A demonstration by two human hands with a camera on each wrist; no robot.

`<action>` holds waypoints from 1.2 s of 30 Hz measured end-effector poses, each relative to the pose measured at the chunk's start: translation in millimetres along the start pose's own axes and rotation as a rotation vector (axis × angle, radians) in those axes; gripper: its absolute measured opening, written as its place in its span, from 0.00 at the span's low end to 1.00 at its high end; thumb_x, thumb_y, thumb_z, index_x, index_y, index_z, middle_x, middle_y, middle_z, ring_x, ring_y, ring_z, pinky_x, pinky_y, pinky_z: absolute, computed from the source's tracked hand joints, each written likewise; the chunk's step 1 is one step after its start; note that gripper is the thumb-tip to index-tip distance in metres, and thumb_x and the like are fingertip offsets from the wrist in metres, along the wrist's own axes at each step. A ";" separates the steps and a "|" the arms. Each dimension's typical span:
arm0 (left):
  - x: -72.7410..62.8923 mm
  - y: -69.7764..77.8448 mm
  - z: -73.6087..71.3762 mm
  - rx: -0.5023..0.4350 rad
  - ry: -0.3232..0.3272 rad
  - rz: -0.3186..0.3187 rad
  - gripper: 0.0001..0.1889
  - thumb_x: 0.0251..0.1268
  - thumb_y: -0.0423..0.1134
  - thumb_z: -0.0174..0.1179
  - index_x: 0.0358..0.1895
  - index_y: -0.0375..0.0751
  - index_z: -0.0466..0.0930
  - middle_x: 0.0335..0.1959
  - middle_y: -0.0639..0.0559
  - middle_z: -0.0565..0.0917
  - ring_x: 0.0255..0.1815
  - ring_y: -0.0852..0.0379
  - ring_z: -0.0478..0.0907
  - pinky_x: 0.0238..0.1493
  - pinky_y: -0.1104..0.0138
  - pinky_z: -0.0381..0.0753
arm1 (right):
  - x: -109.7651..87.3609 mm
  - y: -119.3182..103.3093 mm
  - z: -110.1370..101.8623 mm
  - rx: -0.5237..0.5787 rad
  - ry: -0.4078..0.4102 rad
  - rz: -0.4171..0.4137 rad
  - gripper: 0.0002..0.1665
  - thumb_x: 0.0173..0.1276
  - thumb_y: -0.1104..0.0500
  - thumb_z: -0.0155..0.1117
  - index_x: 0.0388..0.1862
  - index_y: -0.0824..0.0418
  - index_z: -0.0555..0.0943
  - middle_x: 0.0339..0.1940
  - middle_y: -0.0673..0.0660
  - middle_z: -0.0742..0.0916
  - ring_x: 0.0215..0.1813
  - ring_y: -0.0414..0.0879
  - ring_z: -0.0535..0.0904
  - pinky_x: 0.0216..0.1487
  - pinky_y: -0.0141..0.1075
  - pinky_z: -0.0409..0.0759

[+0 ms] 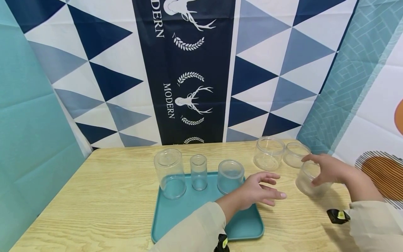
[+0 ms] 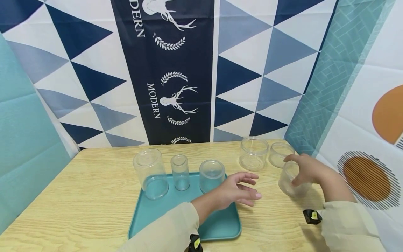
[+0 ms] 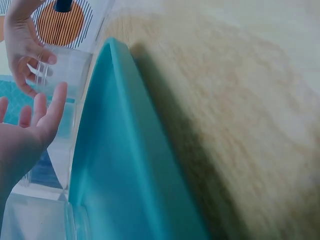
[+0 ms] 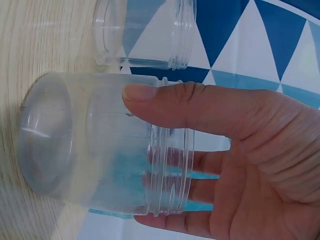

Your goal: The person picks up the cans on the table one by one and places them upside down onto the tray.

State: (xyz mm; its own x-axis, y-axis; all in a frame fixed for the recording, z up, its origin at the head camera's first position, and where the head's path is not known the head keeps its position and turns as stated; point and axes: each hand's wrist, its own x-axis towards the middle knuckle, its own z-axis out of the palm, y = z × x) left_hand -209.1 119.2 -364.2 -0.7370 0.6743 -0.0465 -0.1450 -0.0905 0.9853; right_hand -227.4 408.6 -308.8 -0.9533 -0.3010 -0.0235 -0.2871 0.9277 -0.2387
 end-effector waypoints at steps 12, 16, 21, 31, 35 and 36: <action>-3.6 -3.1 3.6 -0.166 0.027 0.007 0.18 0.61 0.26 0.64 0.52 0.48 0.81 0.47 0.50 0.78 0.42 0.51 0.83 0.41 0.53 0.85 | -7.3 -12.7 4.5 -0.029 0.077 -0.066 0.45 0.38 0.55 0.84 0.56 0.68 0.75 0.49 0.74 0.80 0.51 0.72 0.75 0.44 0.60 0.78; -5.7 -4.3 5.4 -0.207 0.046 0.010 0.18 0.61 0.25 0.64 0.51 0.47 0.81 0.47 0.48 0.78 0.42 0.50 0.83 0.41 0.51 0.85 | -9.8 -20.3 4.8 -0.026 0.089 -0.081 0.44 0.38 0.54 0.84 0.56 0.66 0.76 0.48 0.71 0.80 0.50 0.69 0.76 0.44 0.58 0.78; -9.8 -6.7 5.5 -0.256 0.055 0.015 0.17 0.61 0.25 0.64 0.51 0.44 0.81 0.48 0.45 0.77 0.43 0.49 0.82 0.40 0.50 0.85 | -12.3 -28.6 5.4 -0.032 0.094 -0.094 0.44 0.38 0.53 0.84 0.56 0.66 0.76 0.49 0.69 0.81 0.49 0.65 0.77 0.43 0.55 0.78; -26.5 -5.0 -5.4 -0.283 0.041 -0.011 0.16 0.62 0.26 0.63 0.52 0.42 0.81 0.49 0.44 0.77 0.45 0.50 0.81 0.43 0.49 0.83 | -16.0 -50.6 7.0 -0.038 0.098 -0.123 0.44 0.38 0.51 0.84 0.56 0.62 0.76 0.49 0.68 0.80 0.44 0.57 0.80 0.38 0.48 0.79; -33.0 -3.9 -11.5 -0.282 0.036 -0.026 0.16 0.63 0.27 0.62 0.54 0.41 0.80 0.50 0.44 0.76 0.46 0.50 0.81 0.45 0.50 0.83 | -17.3 -59.8 6.2 -0.050 0.100 -0.123 0.45 0.38 0.50 0.84 0.57 0.62 0.76 0.50 0.68 0.80 0.43 0.56 0.80 0.38 0.48 0.79; -34.6 -3.6 -12.9 -0.284 0.035 -0.026 0.17 0.63 0.26 0.62 0.54 0.40 0.80 0.50 0.44 0.76 0.46 0.50 0.81 0.45 0.50 0.83 | -17.7 -62.7 5.8 -0.054 0.104 -0.127 0.45 0.38 0.50 0.84 0.57 0.62 0.77 0.49 0.67 0.80 0.43 0.56 0.80 0.38 0.48 0.79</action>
State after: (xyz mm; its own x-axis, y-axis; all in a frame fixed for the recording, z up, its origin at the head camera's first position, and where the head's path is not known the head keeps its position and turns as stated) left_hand -191.7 86.7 -368.2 -0.7521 0.6541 -0.0813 -0.3392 -0.2783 0.8986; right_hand -192.0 354.5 -299.1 -0.9129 -0.3945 0.1048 -0.4075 0.8951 -0.1808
